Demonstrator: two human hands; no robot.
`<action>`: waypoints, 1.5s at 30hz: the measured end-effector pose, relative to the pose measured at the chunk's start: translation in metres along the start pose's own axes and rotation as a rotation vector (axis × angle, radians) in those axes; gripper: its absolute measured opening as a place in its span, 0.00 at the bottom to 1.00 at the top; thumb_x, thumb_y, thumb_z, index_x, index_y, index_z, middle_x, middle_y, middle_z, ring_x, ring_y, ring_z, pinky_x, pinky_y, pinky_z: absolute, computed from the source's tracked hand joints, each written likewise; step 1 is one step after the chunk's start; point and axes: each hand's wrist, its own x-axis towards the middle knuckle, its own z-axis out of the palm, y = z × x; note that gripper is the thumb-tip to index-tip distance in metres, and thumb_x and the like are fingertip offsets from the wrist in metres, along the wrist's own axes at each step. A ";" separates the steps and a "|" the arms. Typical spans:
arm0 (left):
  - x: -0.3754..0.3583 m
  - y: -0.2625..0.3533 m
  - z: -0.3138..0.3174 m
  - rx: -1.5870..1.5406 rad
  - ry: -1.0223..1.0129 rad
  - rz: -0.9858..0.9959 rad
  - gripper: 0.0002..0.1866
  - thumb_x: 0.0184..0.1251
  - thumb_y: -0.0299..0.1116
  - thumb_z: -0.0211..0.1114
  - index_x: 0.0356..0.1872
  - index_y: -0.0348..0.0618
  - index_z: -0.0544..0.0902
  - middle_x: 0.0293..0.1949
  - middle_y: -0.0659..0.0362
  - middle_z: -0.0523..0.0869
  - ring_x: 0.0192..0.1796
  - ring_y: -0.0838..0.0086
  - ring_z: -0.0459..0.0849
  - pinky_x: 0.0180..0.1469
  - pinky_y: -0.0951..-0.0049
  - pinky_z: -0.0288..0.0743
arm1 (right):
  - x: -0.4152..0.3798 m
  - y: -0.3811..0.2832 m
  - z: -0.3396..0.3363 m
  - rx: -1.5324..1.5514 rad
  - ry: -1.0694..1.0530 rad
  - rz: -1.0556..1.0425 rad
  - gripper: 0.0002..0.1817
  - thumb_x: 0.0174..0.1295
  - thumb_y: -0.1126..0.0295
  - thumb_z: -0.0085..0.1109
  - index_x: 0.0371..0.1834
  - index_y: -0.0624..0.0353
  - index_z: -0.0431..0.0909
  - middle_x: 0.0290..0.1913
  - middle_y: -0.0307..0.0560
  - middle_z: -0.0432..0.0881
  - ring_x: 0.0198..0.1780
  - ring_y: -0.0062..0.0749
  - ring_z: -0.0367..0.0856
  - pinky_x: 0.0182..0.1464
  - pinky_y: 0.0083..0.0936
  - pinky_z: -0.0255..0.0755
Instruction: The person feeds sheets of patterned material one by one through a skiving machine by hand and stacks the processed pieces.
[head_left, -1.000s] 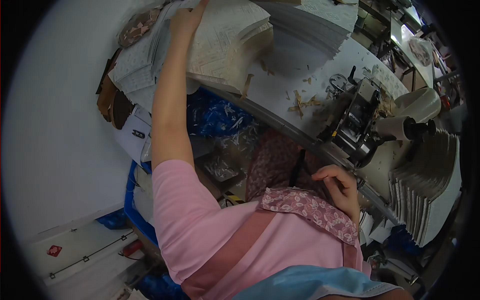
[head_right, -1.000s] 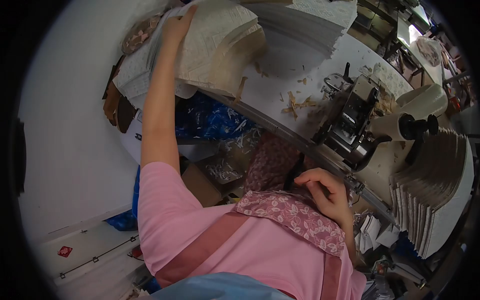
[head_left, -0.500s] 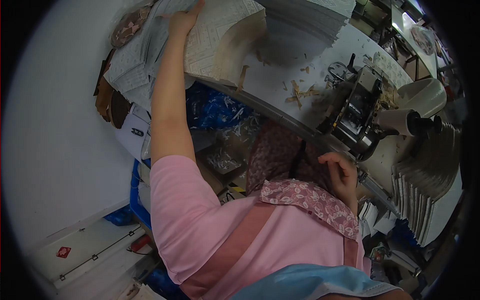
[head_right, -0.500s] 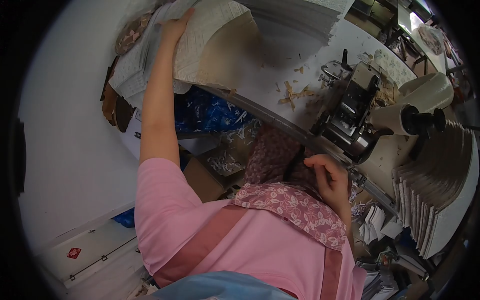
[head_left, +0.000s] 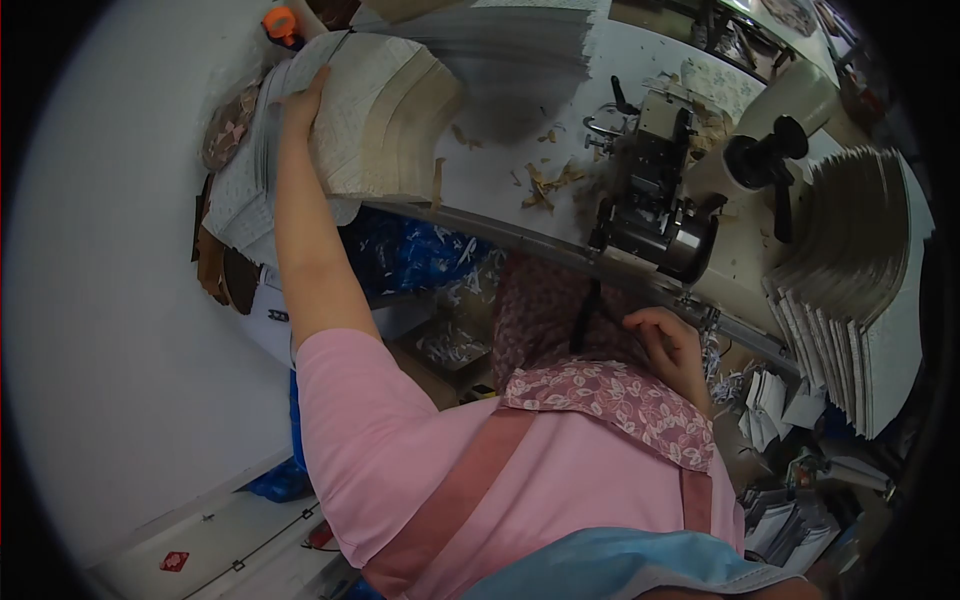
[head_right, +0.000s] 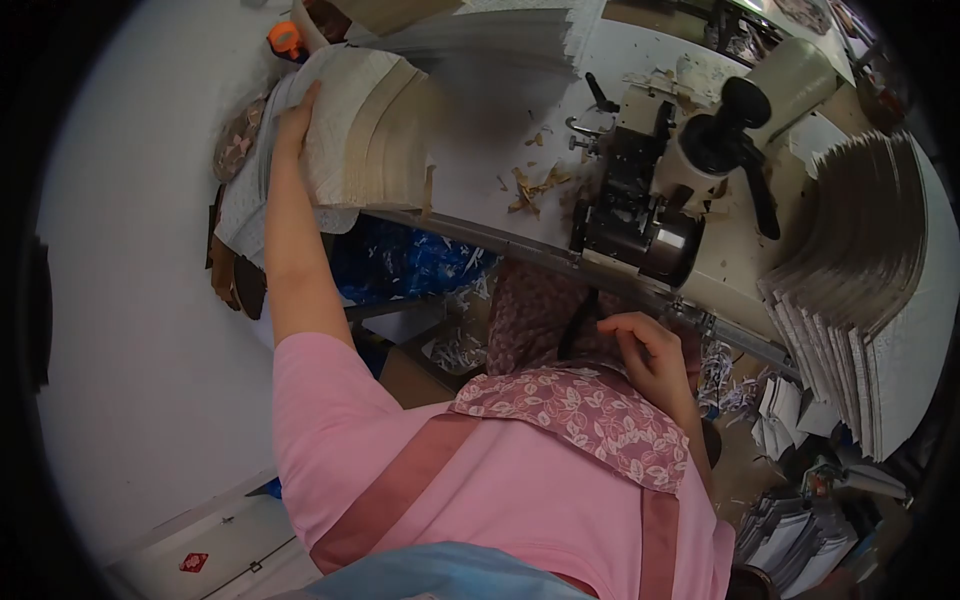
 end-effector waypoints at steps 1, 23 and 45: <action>0.000 0.003 0.000 0.025 -0.024 -0.016 0.52 0.56 0.72 0.54 0.57 0.20 0.74 0.60 0.34 0.74 0.67 0.46 0.68 0.73 0.61 0.48 | -0.002 0.001 -0.001 0.012 -0.014 0.007 0.10 0.63 0.84 0.50 0.43 0.62 0.80 0.39 0.47 0.83 0.41 0.31 0.83 0.43 0.20 0.73; -0.066 0.158 0.029 0.810 -0.481 0.629 0.32 0.45 0.49 0.76 0.49 0.38 0.82 0.46 0.47 0.86 0.48 0.56 0.84 0.51 0.61 0.77 | -0.022 0.058 -0.006 -0.049 -0.116 -0.164 0.12 0.63 0.75 0.53 0.49 0.59 0.78 0.44 0.49 0.84 0.47 0.40 0.83 0.48 0.31 0.75; -0.259 0.141 -0.078 0.070 0.226 0.687 0.11 0.71 0.35 0.58 0.48 0.41 0.75 0.40 0.50 0.86 0.43 0.60 0.86 0.43 0.68 0.76 | 0.015 -0.022 0.022 -0.161 -0.075 -0.199 0.11 0.65 0.75 0.52 0.48 0.60 0.80 0.46 0.50 0.84 0.48 0.42 0.83 0.49 0.32 0.75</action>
